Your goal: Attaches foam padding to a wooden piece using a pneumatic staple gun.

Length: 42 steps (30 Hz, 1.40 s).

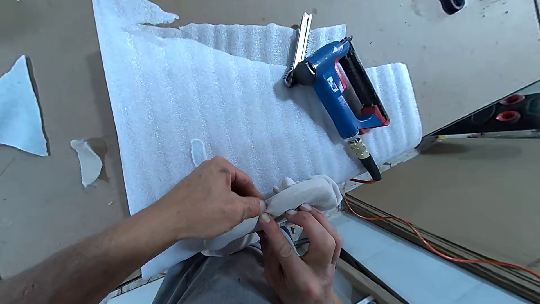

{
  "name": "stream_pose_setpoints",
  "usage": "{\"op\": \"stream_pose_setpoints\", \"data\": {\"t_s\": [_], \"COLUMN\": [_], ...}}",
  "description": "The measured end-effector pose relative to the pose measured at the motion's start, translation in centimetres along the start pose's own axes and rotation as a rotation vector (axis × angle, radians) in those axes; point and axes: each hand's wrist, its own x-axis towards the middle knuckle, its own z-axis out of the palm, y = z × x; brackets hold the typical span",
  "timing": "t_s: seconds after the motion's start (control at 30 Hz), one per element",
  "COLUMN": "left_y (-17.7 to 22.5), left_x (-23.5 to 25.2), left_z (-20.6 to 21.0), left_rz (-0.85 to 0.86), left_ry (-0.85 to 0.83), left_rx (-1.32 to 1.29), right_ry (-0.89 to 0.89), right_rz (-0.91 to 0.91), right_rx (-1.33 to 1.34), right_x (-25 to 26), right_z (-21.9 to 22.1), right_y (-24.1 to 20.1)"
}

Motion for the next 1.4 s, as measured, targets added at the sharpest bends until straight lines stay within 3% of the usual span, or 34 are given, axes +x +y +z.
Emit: {"op": "stream_pose_setpoints", "data": {"t_s": [0.17,0.27,0.37,0.57,0.7,0.8,0.97,1.13,1.27,1.4], "left_y": [-0.5,-1.8,-2.2,-2.0,-2.0,-2.0,-2.2,-1.9,-1.8,-2.1], "left_x": [-0.9,-0.7,-0.6,-0.4,-0.5,-0.5,-0.4,-0.6,-0.7,-0.5], "left_z": [2.5,4.0,4.5,4.3,4.5,4.1,4.1,4.2,3.9,3.7], "left_rz": [0.193,0.239,0.204,0.178,0.182,0.189,0.226,0.22,0.2,0.222], "left_ry": [0.273,0.382,0.377,0.317,0.308,0.259,0.252,0.251,0.219,0.173], "left_rx": [0.247,0.101,-0.075,-0.13,-0.104,-0.1,-0.082,-0.083,-0.097,-0.152], "right_ry": [0.017,0.022,0.029,-0.06,-0.016,-0.221,-0.602,-0.655,-0.626,-0.55], "right_rz": [0.0,-0.003,-0.008,0.019,0.089,0.19,0.351,0.433,0.512,0.396], "right_rx": [0.016,0.022,0.021,0.142,-0.051,-0.262,-0.391,-0.479,-0.431,-0.164], "right_x": [-0.3,-0.6,-0.8,0.3,5.5,11.7,17.5,19.9,21.7,16.9], "right_z": [0.3,0.5,0.6,-2.4,-6.9,-6.3,0.0,1.3,-3.7,-15.1], "right_y": [0.1,0.3,0.3,1.2,6.2,10.6,15.2,15.8,14.2,5.7]}}
